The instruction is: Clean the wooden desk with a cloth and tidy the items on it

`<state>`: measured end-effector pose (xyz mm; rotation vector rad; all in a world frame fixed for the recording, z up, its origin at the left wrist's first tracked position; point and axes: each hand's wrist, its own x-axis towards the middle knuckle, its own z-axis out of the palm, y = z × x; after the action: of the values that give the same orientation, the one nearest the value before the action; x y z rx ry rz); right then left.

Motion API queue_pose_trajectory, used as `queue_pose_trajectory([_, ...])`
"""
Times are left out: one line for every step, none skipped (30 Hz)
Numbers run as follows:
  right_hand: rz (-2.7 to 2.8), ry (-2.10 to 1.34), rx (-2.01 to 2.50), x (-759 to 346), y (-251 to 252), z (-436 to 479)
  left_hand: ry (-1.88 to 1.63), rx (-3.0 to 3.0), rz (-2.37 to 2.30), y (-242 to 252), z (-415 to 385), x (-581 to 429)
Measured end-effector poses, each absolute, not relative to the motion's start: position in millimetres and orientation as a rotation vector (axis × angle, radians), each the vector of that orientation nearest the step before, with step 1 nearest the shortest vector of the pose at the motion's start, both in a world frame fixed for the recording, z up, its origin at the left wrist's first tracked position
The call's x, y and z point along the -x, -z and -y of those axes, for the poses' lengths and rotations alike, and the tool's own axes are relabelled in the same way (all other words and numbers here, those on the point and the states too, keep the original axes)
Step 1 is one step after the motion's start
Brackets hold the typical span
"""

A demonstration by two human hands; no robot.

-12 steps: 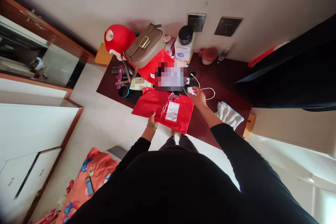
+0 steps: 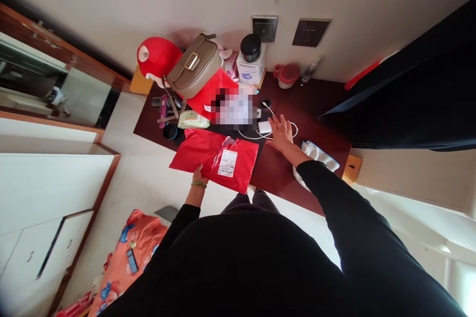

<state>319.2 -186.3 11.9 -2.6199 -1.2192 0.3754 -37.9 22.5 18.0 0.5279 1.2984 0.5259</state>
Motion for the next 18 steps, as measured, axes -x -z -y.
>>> queue_pose_trajectory([1.253, -0.391, 2.634, -319, -12, 181, -0.536, -0.505, -1.319, -22, -27, 37])
queue_pose_trajectory([1.272, -0.404, 2.659, -318, -12, 177, -0.540, -0.478, -1.334, -25, -30, 34])
queue_pose_trajectory([1.283, -0.406, 2.687, -318, -14, 174, -0.537, -0.455, -1.343, -27, -33, 29])
queue_pose_trajectory([1.293, -0.402, 2.715, -318, -16, 173, -0.526, -0.438, -1.348, -29, -35, 24])
queue_pose_trajectory([1.303, -0.395, 2.741, -318, -18, 173, -0.512, -0.425, -1.355, -30, -36, 18])
queue_pose_trajectory([1.313, -0.390, 2.768, -319, -22, 173, -0.498, -0.414, -1.366, -30, -37, 12])
queue_pose_trajectory([1.327, -0.391, 2.795, -319, -25, 174, -0.486, -0.407, -1.382, -30, -37, 8])
queue_pose_trajectory([1.342, -0.399, 2.827, -320, -28, 175, -0.476, -0.401, -1.401, -30, -35, 4])
queue_pose_trajectory([1.351, -0.410, 2.864, -320, -31, 175, -0.468, -0.397, -1.422, -30, -33, 3])
queue_pose_trajectory([1.359, -0.418, 2.899, -319, -33, 175, -0.462, -0.393, -1.443, -30, -31, 2])
queue_pose_trajectory([1.373, -0.419, 2.925, -319, -35, 174, -0.457, -0.387, -1.461, -30, -28, 3])
queue_pose_trajectory([1.395, -0.415, 2.938, -318, -36, 173, -0.451, -0.380, -1.474, -31, -24, 4])
queue_pose_trajectory([1.422, -0.407, 2.940, -318, -36, 172, -0.445, -0.372, -1.479, -32, -21, 5])
queue_pose_trajectory([1.450, -0.399, 2.932, -318, -37, 170, -0.441, -0.363, -1.477, -34, -18, 7])
queue_pose_trajectory([1.478, -0.392, 2.921, -318, -37, 169, -0.441, -0.354, -1.469, -35, -15, 8])
queue_pose_trajectory([1.507, -0.386, 2.907, -320, -38, 169, -0.443, -0.345, -1.458, -37, -13, 9])
queue_pose_trajectory([1.534, -0.380, 2.893, -322, -38, 169, -0.448, -0.336, -1.449, -39, -11, 10])
queue_pose_trajectory([1.556, -0.373, 2.880, -324, -39, 169, -0.455, -0.328, -1.444, -40, -11, 10])
